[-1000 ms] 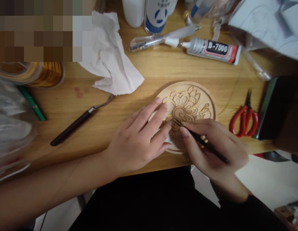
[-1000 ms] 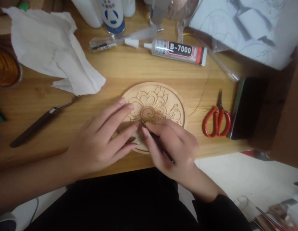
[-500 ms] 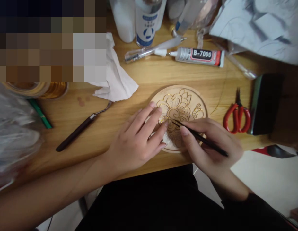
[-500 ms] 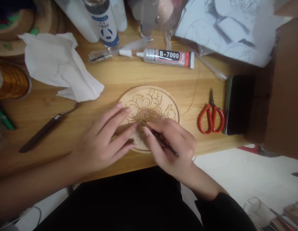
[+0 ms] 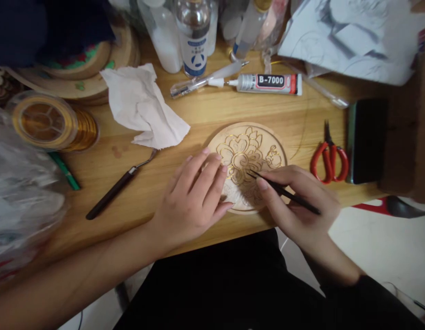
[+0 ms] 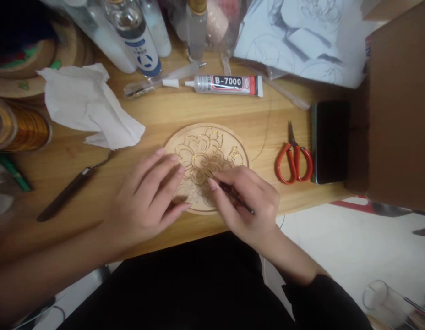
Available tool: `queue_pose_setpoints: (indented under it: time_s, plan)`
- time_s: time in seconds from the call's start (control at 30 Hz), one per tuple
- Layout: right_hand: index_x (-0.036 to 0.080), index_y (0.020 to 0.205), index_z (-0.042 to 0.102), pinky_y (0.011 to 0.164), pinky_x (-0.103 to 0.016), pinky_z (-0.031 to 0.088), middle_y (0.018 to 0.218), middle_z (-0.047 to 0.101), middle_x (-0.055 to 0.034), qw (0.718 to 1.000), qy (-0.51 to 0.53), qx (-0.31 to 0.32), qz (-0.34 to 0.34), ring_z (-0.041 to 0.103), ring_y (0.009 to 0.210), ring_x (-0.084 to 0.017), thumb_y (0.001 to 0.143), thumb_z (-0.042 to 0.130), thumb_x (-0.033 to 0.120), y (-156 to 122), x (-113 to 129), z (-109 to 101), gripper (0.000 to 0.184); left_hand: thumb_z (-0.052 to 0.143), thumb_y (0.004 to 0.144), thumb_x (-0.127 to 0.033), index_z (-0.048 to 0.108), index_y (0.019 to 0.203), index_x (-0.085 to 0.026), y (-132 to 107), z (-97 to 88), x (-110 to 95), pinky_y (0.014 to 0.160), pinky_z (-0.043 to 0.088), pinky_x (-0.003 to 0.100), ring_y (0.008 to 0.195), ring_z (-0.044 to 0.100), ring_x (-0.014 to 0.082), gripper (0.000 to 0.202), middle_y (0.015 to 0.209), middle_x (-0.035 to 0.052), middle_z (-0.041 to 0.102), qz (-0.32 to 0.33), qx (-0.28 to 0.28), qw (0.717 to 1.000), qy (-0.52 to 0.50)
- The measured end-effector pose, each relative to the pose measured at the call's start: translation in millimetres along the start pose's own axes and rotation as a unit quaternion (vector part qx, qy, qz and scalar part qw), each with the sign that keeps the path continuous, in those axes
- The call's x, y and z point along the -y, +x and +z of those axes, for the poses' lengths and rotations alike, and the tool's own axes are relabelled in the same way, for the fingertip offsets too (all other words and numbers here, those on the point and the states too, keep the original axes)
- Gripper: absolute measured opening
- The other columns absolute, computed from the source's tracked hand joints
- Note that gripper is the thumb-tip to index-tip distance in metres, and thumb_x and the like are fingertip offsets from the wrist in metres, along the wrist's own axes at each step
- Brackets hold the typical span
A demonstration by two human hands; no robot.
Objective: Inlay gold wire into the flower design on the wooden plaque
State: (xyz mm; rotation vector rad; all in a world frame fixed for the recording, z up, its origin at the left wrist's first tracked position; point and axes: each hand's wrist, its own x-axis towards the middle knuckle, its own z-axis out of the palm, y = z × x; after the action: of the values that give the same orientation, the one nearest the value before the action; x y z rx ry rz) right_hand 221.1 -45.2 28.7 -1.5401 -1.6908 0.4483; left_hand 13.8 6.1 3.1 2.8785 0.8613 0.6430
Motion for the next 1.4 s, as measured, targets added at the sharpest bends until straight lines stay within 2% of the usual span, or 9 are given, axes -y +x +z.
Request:
queue_pose_setpoints:
  time_s: [0.2, 0.37, 0.5, 0.63, 0.73, 0.9, 1.13, 1.4]
  plan:
    - [0.021, 0.101, 0.070, 0.056, -0.025, 0.056, 0.085, 0.073, -0.0039, 0.995, 0.016, 0.083, -0.061, 0.069, 0.072, -0.014, 0.080, 0.073, 0.010, 13, -12, -6, 0.024, 0.065, 0.090, -0.043, 0.065, 0.119, -0.006, 0, -2.1, 0, 0.099, 0.051, 0.055, 0.123, 0.058, 0.0411, 0.048, 0.127, 0.0237, 0.065, 0.028, 0.012, 0.999, -0.010]
    - [0.021, 0.102, 0.070, 0.063, -0.027, 0.059, 0.087, 0.074, -0.0047, 0.988, 0.039, 0.127, -0.079, 0.071, 0.076, -0.015, 0.082, 0.072, 0.014, 23, -19, -7, 0.022, 0.063, 0.090, -0.045, 0.066, 0.116, -0.007, 1, -2.7, -1, 0.097, 0.053, 0.054, 0.122, 0.060, 0.0409, 0.046, 0.127, 0.0228, 0.066, 0.021, 0.019, 1.000, -0.002]
    - [0.024, 0.105, 0.069, 0.065, -0.026, 0.060, 0.086, 0.074, -0.0021, 0.980, 0.033, 0.162, -0.114, 0.071, 0.076, -0.014, 0.083, 0.072, 0.016, 31, -23, -8, 0.023, 0.063, 0.091, -0.044, 0.066, 0.114, -0.005, 4, -2.9, 0, 0.096, 0.054, 0.054, 0.121, 0.061, 0.0416, 0.046, 0.126, 0.0241, 0.066, 0.021, 0.025, 0.999, -0.012]
    - [0.017, 0.104, 0.069, 0.069, -0.025, 0.059, 0.089, 0.074, -0.0059, 0.969, 0.053, 0.194, -0.140, 0.071, 0.081, -0.014, 0.082, 0.072, 0.012, 39, -26, -9, 0.022, 0.063, 0.092, -0.043, 0.066, 0.113, -0.003, 4, -2.4, 0, 0.095, 0.056, 0.053, 0.120, 0.061, 0.0426, 0.046, 0.125, 0.0267, 0.065, 0.020, 0.021, 0.999, -0.030]
    - [0.017, 0.104, 0.068, 0.070, -0.025, 0.059, 0.090, 0.073, -0.0057, 0.968, 0.055, 0.211, -0.129, 0.069, 0.082, -0.014, 0.084, 0.070, 0.013, 42, -25, -9, 0.020, 0.062, 0.093, -0.043, 0.066, 0.113, -0.003, 4, -2.5, 0, 0.094, 0.056, 0.051, 0.121, 0.061, 0.0426, 0.046, 0.125, 0.0275, 0.065, 0.016, 0.021, 0.999, -0.035]
    - [0.015, 0.099, 0.068, 0.066, -0.025, 0.056, 0.085, 0.072, -0.0043, 0.971, 0.054, 0.208, -0.107, 0.068, 0.078, -0.013, 0.082, 0.073, 0.012, 42, -23, -7, 0.017, 0.060, 0.095, -0.041, 0.066, 0.114, -0.003, 4, -3.2, 1, 0.094, 0.057, 0.049, 0.121, 0.061, 0.0413, 0.043, 0.126, 0.0276, 0.064, 0.005, 0.026, 0.999, -0.043]
    - [0.014, 0.095, 0.069, 0.059, -0.023, 0.053, 0.080, 0.070, -0.0031, 0.981, 0.052, 0.170, -0.083, 0.067, 0.072, -0.012, 0.079, 0.076, 0.012, 35, -20, -3, 0.017, 0.059, 0.095, -0.040, 0.068, 0.112, -0.004, 6, -2.2, 0, 0.094, 0.057, 0.047, 0.121, 0.062, 0.0401, 0.041, 0.127, 0.0258, 0.065, 0.002, 0.026, 0.999, -0.044]
    - [0.015, 0.090, 0.067, 0.061, -0.024, 0.053, 0.078, 0.069, -0.0019, 0.991, 0.040, 0.122, -0.044, 0.067, 0.072, -0.011, 0.079, 0.073, 0.008, 25, -10, 5, 0.014, 0.059, 0.095, -0.039, 0.068, 0.113, -0.004, 5, -2.2, 0, 0.096, 0.057, 0.048, 0.123, 0.061, 0.0399, 0.041, 0.129, 0.0245, 0.064, -0.001, 0.035, 0.999, -0.042]
